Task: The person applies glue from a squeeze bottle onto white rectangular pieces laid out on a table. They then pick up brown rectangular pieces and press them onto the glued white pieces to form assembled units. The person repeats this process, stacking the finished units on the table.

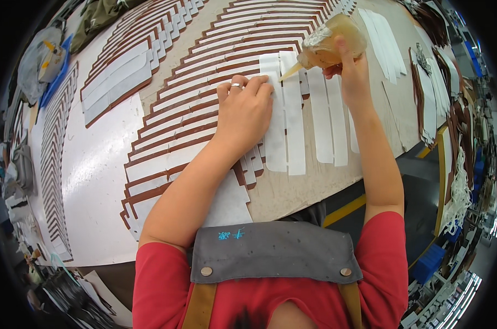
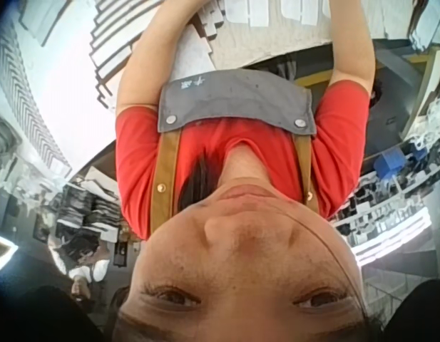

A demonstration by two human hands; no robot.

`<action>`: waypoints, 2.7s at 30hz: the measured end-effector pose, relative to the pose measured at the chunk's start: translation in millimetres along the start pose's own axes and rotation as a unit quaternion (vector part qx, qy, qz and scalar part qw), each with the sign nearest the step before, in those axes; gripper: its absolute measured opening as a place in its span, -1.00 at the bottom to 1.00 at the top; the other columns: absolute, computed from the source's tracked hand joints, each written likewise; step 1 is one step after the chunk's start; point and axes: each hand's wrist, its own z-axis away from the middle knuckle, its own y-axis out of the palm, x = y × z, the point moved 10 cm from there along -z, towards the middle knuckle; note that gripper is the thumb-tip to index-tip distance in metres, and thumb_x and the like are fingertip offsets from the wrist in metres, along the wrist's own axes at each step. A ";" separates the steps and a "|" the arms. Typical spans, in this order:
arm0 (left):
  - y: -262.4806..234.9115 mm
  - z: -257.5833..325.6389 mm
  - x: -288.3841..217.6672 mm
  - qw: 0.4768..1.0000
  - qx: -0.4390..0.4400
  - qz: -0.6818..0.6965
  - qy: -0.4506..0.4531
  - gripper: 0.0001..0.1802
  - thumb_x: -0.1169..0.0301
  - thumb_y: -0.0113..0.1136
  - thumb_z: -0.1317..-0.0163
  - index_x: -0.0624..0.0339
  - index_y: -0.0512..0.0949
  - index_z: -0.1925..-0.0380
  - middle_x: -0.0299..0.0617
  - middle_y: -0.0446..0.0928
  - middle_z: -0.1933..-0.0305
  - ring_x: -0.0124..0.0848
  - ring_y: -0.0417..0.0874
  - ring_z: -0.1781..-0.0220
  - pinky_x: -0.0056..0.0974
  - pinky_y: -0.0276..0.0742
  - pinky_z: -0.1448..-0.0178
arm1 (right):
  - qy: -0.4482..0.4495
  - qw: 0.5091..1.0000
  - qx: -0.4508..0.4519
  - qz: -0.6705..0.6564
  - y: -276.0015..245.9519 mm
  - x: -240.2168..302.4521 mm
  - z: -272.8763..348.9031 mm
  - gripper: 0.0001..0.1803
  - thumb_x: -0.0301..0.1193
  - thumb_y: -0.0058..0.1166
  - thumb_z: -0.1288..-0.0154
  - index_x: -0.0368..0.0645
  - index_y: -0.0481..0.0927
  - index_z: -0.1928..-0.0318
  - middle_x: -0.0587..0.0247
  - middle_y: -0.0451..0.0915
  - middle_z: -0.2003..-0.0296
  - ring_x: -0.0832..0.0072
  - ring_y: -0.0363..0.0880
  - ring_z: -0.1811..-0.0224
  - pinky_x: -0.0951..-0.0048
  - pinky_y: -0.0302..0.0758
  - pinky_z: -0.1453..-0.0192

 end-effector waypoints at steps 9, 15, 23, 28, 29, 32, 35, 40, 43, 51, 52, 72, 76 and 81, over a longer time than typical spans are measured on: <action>1.2 0.1 -1.8 1.000 0.004 -0.019 0.012 -0.80 0.43 0.20 -0.06 0.03 0.52 0.26 -0.41 0.52 0.02 -0.30 0.45 0.07 -0.16 0.15 -0.04 | 0.091 0.995 -0.007 -0.046 -8.0 -15.7 61.8 -0.38 0.01 0.16 -0.20 -0.29 0.35 0.04 0.22 0.51 0.44 0.61 0.44 0.69 0.63 0.37 0.66; 1.0 0.9 -1.7 1.000 0.007 -0.020 0.011 -0.81 0.41 0.20 -0.07 0.01 0.52 0.26 -0.41 0.53 0.01 -0.30 0.45 0.05 -0.15 0.14 -0.05 | 0.123 0.992 -0.005 -0.036 -8.4 -16.4 109.4 -0.37 0.00 0.14 -0.21 -0.31 0.33 0.01 0.22 0.50 0.40 0.60 0.45 0.67 0.64 0.37 0.66; 2.5 1.6 0.0 1.000 0.007 -0.020 0.009 -0.81 0.41 0.18 -0.08 0.02 0.52 0.26 -0.40 0.53 0.01 -0.29 0.45 0.05 -0.15 0.14 -0.06 | 0.125 0.968 -0.015 -0.216 -17.3 -3.6 93.2 -0.35 0.16 -0.04 -0.25 -0.19 0.37 -0.01 0.27 0.54 0.25 0.58 0.52 0.43 0.58 0.41 0.54; 2.4 -0.2 -1.1 1.000 0.013 -0.017 0.005 -0.81 0.41 0.18 -0.08 0.03 0.52 0.26 -0.40 0.53 0.01 -0.30 0.45 0.05 -0.15 0.14 -0.06 | -0.016 0.997 -0.040 -0.059 -31.1 14.6 17.5 -0.36 0.13 0.07 -0.20 -0.19 0.41 0.01 0.29 0.55 0.27 0.55 0.52 0.36 0.50 0.43 0.43; 2.8 -0.3 -1.6 1.000 0.012 -0.014 0.005 -0.81 0.41 0.18 -0.08 0.04 0.52 0.26 -0.40 0.53 0.01 -0.31 0.45 0.05 -0.15 0.13 -0.06 | -0.020 0.998 -0.051 -0.044 -32.4 10.8 6.1 -0.37 0.11 0.08 -0.20 -0.20 0.42 0.03 0.28 0.55 0.31 0.56 0.52 0.42 0.51 0.43 0.45; 3.5 0.2 -0.2 1.000 0.012 -0.014 0.004 -0.81 0.41 0.18 -0.08 0.04 0.52 0.25 -0.40 0.53 0.02 -0.31 0.45 0.05 -0.16 0.13 -0.06 | -0.047 0.995 -0.072 -0.052 -20.1 4.8 -19.3 -0.58 0.01 0.12 -0.22 -0.06 0.48 0.17 0.41 0.54 0.45 0.68 0.49 0.52 0.64 0.37 0.63; 2.0 0.0 -1.0 1.000 0.010 -0.012 0.003 -0.81 0.42 0.19 -0.08 0.04 0.52 0.25 -0.41 0.53 0.02 -0.32 0.45 0.05 -0.17 0.13 -0.06 | -0.075 0.995 -0.053 -0.047 -12.4 1.6 -33.4 -0.66 -0.05 0.12 -0.25 -0.05 0.50 0.22 0.44 0.53 0.50 0.70 0.46 0.60 0.68 0.32 0.66; 0.7 0.2 -0.5 1.000 0.009 -0.007 0.001 -0.80 0.42 0.20 -0.07 0.04 0.52 0.25 -0.41 0.53 0.03 -0.32 0.44 0.06 -0.18 0.13 -0.06 | -0.061 0.996 -0.057 -0.024 -12.6 -5.9 -38.5 -0.65 -0.05 0.14 -0.24 -0.07 0.51 0.25 0.42 0.53 0.52 0.69 0.45 0.63 0.68 0.30 0.69; -0.2 0.1 -1.1 1.000 0.007 -0.013 0.002 -0.80 0.42 0.20 -0.07 0.04 0.52 0.26 -0.41 0.53 0.03 -0.33 0.44 0.07 -0.18 0.14 -0.06 | -0.029 0.996 -0.081 -0.032 -18.3 -10.4 -30.7 -0.64 -0.05 0.15 -0.23 -0.10 0.51 0.26 0.41 0.54 0.52 0.68 0.47 0.62 0.68 0.31 0.71; 2.1 0.6 -1.2 1.000 -0.001 -0.025 0.008 -0.79 0.42 0.21 -0.05 0.01 0.52 0.26 -0.42 0.53 0.03 -0.33 0.45 0.07 -0.17 0.15 -0.03 | 0.020 1.000 -0.007 0.017 -18.8 -10.3 20.0 -0.45 0.05 0.10 -0.22 -0.24 0.46 0.14 0.27 0.53 0.45 0.60 0.45 0.62 0.61 0.35 0.63; 1.6 0.4 -1.4 1.000 -0.001 -0.026 0.009 -0.80 0.42 0.21 -0.05 0.01 0.52 0.26 -0.42 0.53 0.03 -0.33 0.45 0.07 -0.16 0.15 -0.03 | 0.030 0.999 -0.001 0.015 -18.1 -10.5 27.9 -0.45 0.05 0.10 -0.22 -0.24 0.45 0.14 0.27 0.53 0.44 0.60 0.46 0.61 0.61 0.35 0.63; -0.5 0.5 -5.8 0.999 -0.010 -0.032 0.029 -0.84 0.40 0.19 -0.08 0.05 0.55 0.29 -0.37 0.56 0.07 -0.31 0.47 0.06 -0.16 0.15 -0.05 | -0.208 0.952 0.190 0.119 7.7 76.2 142.5 0.04 -0.22 0.60 0.35 -0.30 0.27 -0.16 0.17 0.39 -0.07 0.43 0.41 -0.11 0.38 0.37 -0.16; -0.8 0.9 -4.3 0.999 -0.006 -0.036 0.021 -0.83 0.41 0.19 -0.07 0.06 0.55 0.28 -0.36 0.56 0.06 -0.30 0.47 0.06 -0.14 0.16 -0.05 | -0.187 0.969 0.155 0.055 -6.9 75.9 133.7 -0.01 -0.22 0.57 0.28 -0.30 0.28 -0.15 0.18 0.44 -0.04 0.43 0.44 -0.07 0.38 0.38 -0.16; 2.6 0.8 -2.9 1.000 0.010 -0.024 0.009 -0.82 0.41 0.18 -0.10 0.02 0.53 0.26 -0.41 0.54 0.00 -0.31 0.45 0.04 -0.15 0.12 -0.07 | -0.129 0.989 -0.002 -0.076 -46.4 61.6 83.7 -0.34 -0.12 0.35 -0.04 -0.29 0.40 -0.01 0.21 0.54 0.15 0.44 0.55 0.16 0.43 0.51 0.13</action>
